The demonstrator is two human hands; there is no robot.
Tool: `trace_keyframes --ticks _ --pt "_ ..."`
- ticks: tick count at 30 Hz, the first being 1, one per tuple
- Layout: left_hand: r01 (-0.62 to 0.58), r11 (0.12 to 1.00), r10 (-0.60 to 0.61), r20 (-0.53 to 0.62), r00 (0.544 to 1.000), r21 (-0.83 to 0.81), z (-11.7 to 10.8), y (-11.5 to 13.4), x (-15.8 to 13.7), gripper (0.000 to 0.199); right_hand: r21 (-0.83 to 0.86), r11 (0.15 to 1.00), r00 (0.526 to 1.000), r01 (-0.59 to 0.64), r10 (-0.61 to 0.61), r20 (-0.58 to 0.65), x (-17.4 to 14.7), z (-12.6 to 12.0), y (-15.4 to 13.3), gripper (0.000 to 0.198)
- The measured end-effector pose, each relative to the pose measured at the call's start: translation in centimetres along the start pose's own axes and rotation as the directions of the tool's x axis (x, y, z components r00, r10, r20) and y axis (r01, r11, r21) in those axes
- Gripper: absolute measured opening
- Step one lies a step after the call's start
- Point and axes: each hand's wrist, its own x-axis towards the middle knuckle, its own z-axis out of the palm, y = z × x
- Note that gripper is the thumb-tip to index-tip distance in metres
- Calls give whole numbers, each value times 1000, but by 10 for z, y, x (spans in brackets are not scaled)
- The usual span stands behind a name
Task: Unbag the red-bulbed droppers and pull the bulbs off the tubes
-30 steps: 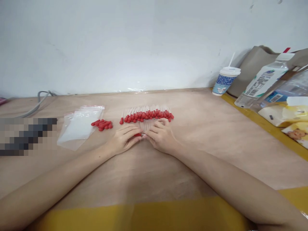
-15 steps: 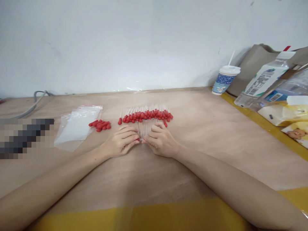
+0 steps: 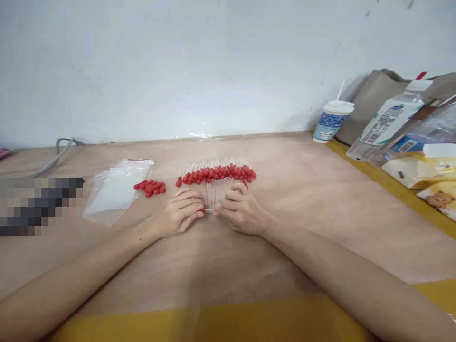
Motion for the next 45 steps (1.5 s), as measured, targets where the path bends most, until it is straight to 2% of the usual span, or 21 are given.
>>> trace_keyframes --ticks 12,15,17,19,21,24,26,28,30,32,36,41,45 --pt "-16 1000 18 -77 997 25 -2 8 -7 9 -29 1000 996 9 -11 -93 -5 -7 -3 6" --pt "44 999 -46 -112 993 -14 -4 6 -10 13 -38 999 994 -13 9 -110 -9 -10 0 7" --pt "165 986 -167 -171 971 -23 -8 1 -11 16 -53 994 987 -100 92 -134 -13 -10 5 8" --pt "359 933 -357 -231 905 -33 -14 -8 -11 19 -79 966 961 -246 232 -154 -16 -8 10 9" --pt "547 835 -544 -233 806 -56 -24 -21 -9 23 -102 916 915 -389 371 -156 -18 -4 15 9" --pt "746 665 -737 -192 648 -38 -44 -45 -8 27 -120 842 849 -526 510 -141 -17 1 19 10" --pt "843 537 -836 -150 528 -24 -59 -61 -10 28 -139 806 818 -576 564 -117 -16 3 19 11" --pt "901 433 -901 0 434 -32 -73 -73 -15 32 -168 783 800 -599 593 -89 -16 5 18 12" --pt "931 360 -929 68 363 -55 -82 -79 -20 38 -194 777 799 -598 598 -66 -16 6 18 13" --pt "942 327 -939 85 333 -82 -85 -82 -24 44 -211 788 811 -579 582 -51 -17 7 18 14" --pt "949 311 -937 152 314 -45 -82 -84 -29 45 -209 818 838 -536 545 -16 -19 8 18 16" --pt "953 299 -941 183 286 46 -79 -93 -35 38 -195 830 838 -523 542 62 -19 5 16 19" --pt "950 302 -945 156 288 77 -80 -98 -38 35 -188 834 831 -519 543 117 -18 3 15 24"
